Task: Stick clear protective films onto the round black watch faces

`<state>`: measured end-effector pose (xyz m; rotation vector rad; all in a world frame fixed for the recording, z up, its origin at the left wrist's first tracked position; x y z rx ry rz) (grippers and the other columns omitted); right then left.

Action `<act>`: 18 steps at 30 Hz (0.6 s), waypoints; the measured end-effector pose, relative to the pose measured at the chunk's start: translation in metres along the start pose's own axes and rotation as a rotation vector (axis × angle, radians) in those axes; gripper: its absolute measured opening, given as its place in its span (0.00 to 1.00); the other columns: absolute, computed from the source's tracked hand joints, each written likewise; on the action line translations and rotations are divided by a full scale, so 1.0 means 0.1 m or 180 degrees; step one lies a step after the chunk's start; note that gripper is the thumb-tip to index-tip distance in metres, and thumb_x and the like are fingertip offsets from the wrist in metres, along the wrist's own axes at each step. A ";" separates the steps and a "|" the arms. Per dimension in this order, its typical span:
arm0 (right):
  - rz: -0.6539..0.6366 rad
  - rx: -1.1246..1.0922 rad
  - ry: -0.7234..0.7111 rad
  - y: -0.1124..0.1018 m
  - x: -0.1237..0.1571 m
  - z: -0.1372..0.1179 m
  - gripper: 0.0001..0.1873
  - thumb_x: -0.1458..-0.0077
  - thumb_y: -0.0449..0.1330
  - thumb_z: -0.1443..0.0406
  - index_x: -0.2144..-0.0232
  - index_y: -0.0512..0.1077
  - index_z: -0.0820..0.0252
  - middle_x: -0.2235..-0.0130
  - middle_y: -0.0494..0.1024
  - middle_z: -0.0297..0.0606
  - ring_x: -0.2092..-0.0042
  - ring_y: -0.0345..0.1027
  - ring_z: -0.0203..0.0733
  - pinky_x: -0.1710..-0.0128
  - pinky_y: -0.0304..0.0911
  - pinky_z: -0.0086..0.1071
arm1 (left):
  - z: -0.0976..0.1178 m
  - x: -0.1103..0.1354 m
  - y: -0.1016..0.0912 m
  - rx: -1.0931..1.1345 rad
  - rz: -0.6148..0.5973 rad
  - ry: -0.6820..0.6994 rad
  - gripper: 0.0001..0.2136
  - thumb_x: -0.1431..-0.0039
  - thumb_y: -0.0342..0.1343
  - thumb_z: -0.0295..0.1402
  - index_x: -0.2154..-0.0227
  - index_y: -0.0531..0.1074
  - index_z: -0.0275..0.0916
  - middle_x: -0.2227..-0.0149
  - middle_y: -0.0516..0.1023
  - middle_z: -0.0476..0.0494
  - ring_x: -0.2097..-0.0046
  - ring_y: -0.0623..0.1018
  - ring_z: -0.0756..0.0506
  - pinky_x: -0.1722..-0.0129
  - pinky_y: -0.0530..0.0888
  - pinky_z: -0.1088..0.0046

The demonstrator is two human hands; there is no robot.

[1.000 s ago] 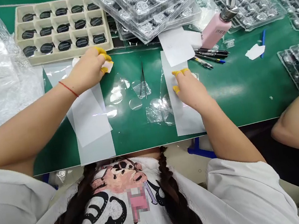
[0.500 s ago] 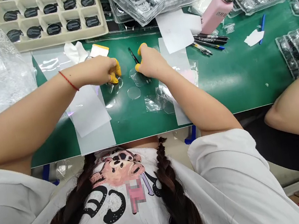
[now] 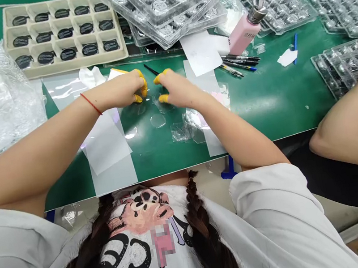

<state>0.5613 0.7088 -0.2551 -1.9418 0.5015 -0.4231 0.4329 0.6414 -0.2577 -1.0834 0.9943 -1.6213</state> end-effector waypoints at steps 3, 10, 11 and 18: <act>-0.0158 -0.0056 0.0051 0.17 0.06 -0.04 0.25 0.48 0.63 0.72 0.46 0.73 0.60 0.48 0.74 0.48 0.50 0.70 0.53 0.45 0.68 0.48 | 0.03 -0.03 0.00 -0.0026 -0.0084 -0.0070 0.18 0.53 0.53 0.22 0.58 0.78 0.35 0.56 0.76 0.39 0.54 0.78 0.38 0.52 0.74 0.65; -0.0312 -0.0353 0.0451 0.11 0.10 -0.07 0.09 0.50 0.58 0.75 0.68 0.73 0.58 0.64 0.78 0.41 0.59 0.71 0.49 0.54 0.68 0.46 | -0.02 0.29 -0.18 0.0831 0.0130 -0.0283 0.26 0.49 0.56 0.26 0.44 0.70 0.39 0.60 0.80 0.43 0.60 0.79 0.42 0.61 0.72 0.70; -0.0260 -0.0431 0.0441 0.05 0.15 -0.09 0.08 0.49 0.58 0.74 0.70 0.72 0.57 0.64 0.78 0.41 0.59 0.71 0.49 0.54 0.68 0.45 | -0.03 0.37 -0.22 0.0896 0.0166 -0.0295 0.26 0.48 0.57 0.27 0.44 0.70 0.40 0.60 0.81 0.43 0.61 0.79 0.43 0.62 0.72 0.70; -0.0413 -0.0916 -0.0131 -0.03 0.46 -0.39 0.04 0.45 0.60 0.70 0.70 0.70 0.56 0.56 0.77 0.44 0.50 0.68 0.50 0.44 0.65 0.46 | 0.08 0.80 -0.03 0.0497 -0.0287 -0.0274 0.14 0.44 0.57 0.28 0.55 0.78 0.40 0.55 0.76 0.41 0.62 0.78 0.46 0.62 0.73 0.72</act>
Point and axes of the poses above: each hand's wrist, its own x-axis away from the middle knuckle, its own y-axis out of the palm, z = x × y, the point moved 6 cm from there along -x, towards the middle knuckle
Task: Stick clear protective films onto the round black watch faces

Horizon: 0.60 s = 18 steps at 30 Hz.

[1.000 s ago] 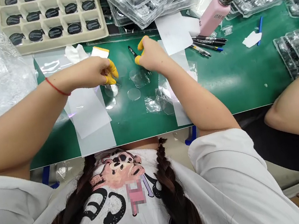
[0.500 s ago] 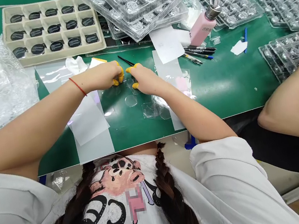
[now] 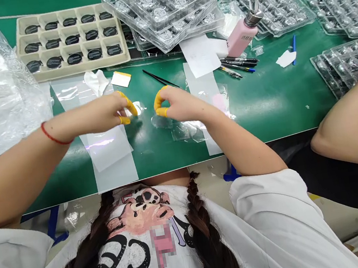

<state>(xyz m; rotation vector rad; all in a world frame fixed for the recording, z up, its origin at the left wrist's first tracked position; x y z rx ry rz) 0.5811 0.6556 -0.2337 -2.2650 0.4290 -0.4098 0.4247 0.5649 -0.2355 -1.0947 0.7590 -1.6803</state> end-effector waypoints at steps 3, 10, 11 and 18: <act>-0.0133 0.0780 -0.0014 0.30 0.00 -0.06 0.06 0.45 0.57 0.73 0.72 0.67 0.58 0.55 0.73 0.50 0.49 0.64 0.55 0.48 0.64 0.48 | 0.17 0.11 0.21 -0.0360 -0.0020 0.0210 0.11 0.42 0.54 0.23 0.59 0.78 0.34 0.54 0.74 0.36 0.61 0.77 0.45 0.60 0.74 0.70; -0.0058 0.1384 0.0300 0.55 0.05 -0.11 0.16 0.48 0.47 0.81 0.66 0.66 0.59 0.58 0.70 0.50 0.59 0.61 0.51 0.60 0.59 0.41 | 0.35 0.26 0.32 -0.0640 0.0219 0.0215 0.15 0.43 0.45 0.16 0.68 0.76 0.34 0.62 0.76 0.36 0.65 0.75 0.44 0.63 0.72 0.68; -0.0074 0.1253 0.0325 0.51 0.05 -0.11 0.15 0.48 0.48 0.80 0.67 0.66 0.58 0.59 0.71 0.48 0.59 0.62 0.50 0.60 0.59 0.41 | 0.31 0.22 0.29 -0.0448 0.0154 0.0207 0.14 0.44 0.46 0.16 0.68 0.76 0.35 0.62 0.77 0.37 0.64 0.76 0.44 0.63 0.73 0.69; 0.0941 -0.0029 0.0246 -0.22 0.35 0.03 0.12 0.41 0.53 0.71 0.55 0.67 0.56 0.60 0.76 0.39 0.59 0.69 0.43 0.55 0.65 0.38 | -0.03 -0.20 -0.08 0.0262 0.0596 -0.0030 0.07 0.43 0.54 0.27 0.66 0.77 0.38 0.59 0.79 0.45 0.58 0.76 0.47 0.55 0.75 0.69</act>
Point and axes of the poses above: each hand's wrist, its own x-axis away from the middle knuckle, its own y-axis out of the palm, z = x × y, the point moved 6 cm from there along -x, towards the middle knuckle
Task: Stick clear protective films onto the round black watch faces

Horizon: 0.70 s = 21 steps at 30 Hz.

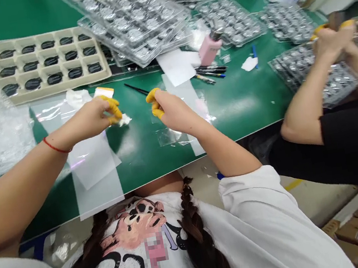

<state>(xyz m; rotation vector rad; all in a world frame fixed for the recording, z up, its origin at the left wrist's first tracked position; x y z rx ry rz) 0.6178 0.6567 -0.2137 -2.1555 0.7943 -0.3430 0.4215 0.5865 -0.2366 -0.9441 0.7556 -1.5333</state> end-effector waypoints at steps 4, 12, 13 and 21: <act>0.0220 0.0151 0.0480 -0.33 0.16 0.45 0.16 0.41 0.55 0.70 0.50 0.68 0.57 0.57 0.77 0.40 0.57 0.71 0.43 0.52 0.67 0.40 | -0.09 -0.19 0.16 -0.0164 -0.0043 0.0239 0.08 0.44 0.59 0.36 0.75 0.72 0.39 0.66 0.72 0.46 0.59 0.70 0.45 0.60 0.72 0.67; 0.0447 0.0479 0.1004 -0.45 0.37 1.12 0.17 0.44 0.63 0.67 0.51 0.72 0.58 0.45 0.74 0.50 0.43 0.68 0.53 0.41 0.66 0.51 | -0.17 -0.33 0.16 -0.0171 -0.0449 -0.0287 0.05 0.55 0.60 0.33 0.81 0.71 0.41 0.75 0.74 0.46 0.70 0.70 0.46 0.69 0.69 0.66; 0.0506 0.0471 0.0958 -0.47 0.40 1.11 0.17 0.42 0.63 0.65 0.50 0.72 0.57 0.44 0.74 0.49 0.41 0.67 0.52 0.41 0.66 0.51 | -0.09 -0.35 0.13 -0.0066 -0.0515 -0.0296 0.04 0.54 0.60 0.33 0.80 0.72 0.42 0.75 0.76 0.48 0.70 0.72 0.45 0.69 0.70 0.66; 0.0994 0.0353 0.0904 -0.62 0.56 1.13 0.15 0.39 0.60 0.62 0.51 0.74 0.59 0.48 0.76 0.47 0.46 0.71 0.49 0.46 0.70 0.46 | 1.29 -0.70 0.48 0.0931 -0.0109 0.0606 0.18 0.45 0.55 0.29 0.51 0.72 0.32 0.49 0.79 0.31 0.48 0.80 0.37 0.48 0.77 0.60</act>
Point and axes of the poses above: each hand's wrist, its own x-axis away from the middle knuckle, its own y-axis out of the palm, z = x × y, the point moved 6 cm from there along -x, towards the middle knuckle
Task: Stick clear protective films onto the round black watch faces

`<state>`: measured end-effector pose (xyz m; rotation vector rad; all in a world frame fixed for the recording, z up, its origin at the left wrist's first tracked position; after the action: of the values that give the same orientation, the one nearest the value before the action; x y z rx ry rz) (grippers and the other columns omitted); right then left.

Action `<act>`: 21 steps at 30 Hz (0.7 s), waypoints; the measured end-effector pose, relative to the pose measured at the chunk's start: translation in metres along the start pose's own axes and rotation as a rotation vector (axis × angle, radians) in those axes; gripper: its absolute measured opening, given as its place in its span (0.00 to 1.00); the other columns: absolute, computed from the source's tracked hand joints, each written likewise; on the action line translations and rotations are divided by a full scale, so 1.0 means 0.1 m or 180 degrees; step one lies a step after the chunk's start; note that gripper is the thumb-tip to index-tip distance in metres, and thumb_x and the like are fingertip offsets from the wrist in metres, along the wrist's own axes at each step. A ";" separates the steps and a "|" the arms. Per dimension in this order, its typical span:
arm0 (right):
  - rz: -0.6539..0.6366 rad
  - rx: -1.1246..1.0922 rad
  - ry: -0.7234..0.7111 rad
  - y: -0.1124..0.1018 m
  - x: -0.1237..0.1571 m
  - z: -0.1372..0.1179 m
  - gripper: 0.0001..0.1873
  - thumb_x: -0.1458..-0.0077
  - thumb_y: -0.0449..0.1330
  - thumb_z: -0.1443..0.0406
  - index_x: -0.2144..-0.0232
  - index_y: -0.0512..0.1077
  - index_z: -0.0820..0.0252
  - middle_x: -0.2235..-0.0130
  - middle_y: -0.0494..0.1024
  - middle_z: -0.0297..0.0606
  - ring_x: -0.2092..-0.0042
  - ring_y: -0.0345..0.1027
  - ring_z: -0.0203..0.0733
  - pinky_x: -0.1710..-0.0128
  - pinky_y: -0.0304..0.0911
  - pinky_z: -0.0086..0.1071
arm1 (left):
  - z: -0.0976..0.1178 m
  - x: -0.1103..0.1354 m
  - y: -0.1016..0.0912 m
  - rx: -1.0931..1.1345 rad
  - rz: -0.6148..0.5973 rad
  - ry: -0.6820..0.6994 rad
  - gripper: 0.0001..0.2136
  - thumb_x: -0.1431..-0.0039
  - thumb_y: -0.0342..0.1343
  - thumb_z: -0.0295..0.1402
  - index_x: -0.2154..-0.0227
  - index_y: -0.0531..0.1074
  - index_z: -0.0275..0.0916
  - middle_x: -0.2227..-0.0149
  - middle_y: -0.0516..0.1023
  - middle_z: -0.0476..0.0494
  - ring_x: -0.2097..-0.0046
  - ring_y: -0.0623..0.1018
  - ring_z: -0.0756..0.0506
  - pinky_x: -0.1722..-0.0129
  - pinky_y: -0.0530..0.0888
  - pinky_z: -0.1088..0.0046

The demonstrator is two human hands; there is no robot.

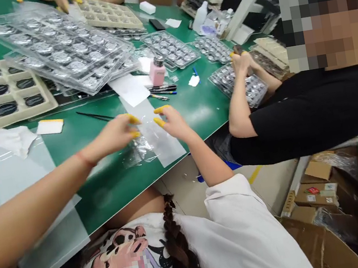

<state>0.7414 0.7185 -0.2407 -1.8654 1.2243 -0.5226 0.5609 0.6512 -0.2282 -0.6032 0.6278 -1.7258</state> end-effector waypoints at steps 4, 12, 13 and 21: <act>0.0104 -0.0116 -0.0122 -0.03 0.07 0.06 0.15 0.43 0.61 0.62 0.53 0.76 0.58 0.50 0.77 0.47 0.48 0.72 0.52 0.50 0.71 0.49 | 0.09 -0.24 0.19 -0.0123 -0.0070 0.0062 0.35 0.52 0.65 0.25 0.39 0.65 0.30 0.36 0.68 0.27 0.34 0.70 0.34 0.36 0.69 0.62; 0.0191 0.0153 -0.1245 0.10 0.26 -0.47 0.10 0.39 0.59 0.63 0.58 0.78 0.54 0.54 0.82 0.43 0.50 0.74 0.50 0.49 0.71 0.47 | -0.06 -0.13 -0.07 0.0031 -0.0140 0.0175 0.21 0.45 0.54 0.21 0.46 0.70 0.32 0.43 0.75 0.33 0.44 0.78 0.38 0.44 0.75 0.60; 0.0198 0.0203 -0.1333 0.13 0.28 -0.54 0.10 0.39 0.59 0.63 0.58 0.78 0.54 0.54 0.82 0.43 0.51 0.74 0.49 0.49 0.71 0.46 | -0.03 -0.11 0.01 -0.0016 -0.0344 0.0314 0.21 0.45 0.53 0.20 0.47 0.71 0.32 0.43 0.75 0.34 0.43 0.77 0.38 0.43 0.74 0.61; 0.0055 0.0383 -0.1850 0.24 0.56 -0.78 0.09 0.35 0.59 0.65 0.56 0.78 0.57 0.55 0.82 0.44 0.51 0.75 0.49 0.51 0.73 0.46 | -0.19 0.43 -0.24 -0.1072 -0.0093 0.0157 0.19 0.39 0.57 0.25 0.45 0.69 0.33 0.42 0.71 0.32 0.42 0.75 0.34 0.44 0.72 0.59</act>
<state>0.6971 0.6323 -0.2205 -1.7304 0.7982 -0.0271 0.5219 0.6165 -0.2226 -0.8081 0.9594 -1.6781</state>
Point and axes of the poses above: each hand's wrist, its own x-axis away from the middle knuckle, its own y-axis out of the palm, z = x × y, the point moved 6 cm from there along -x, towards the middle knuckle
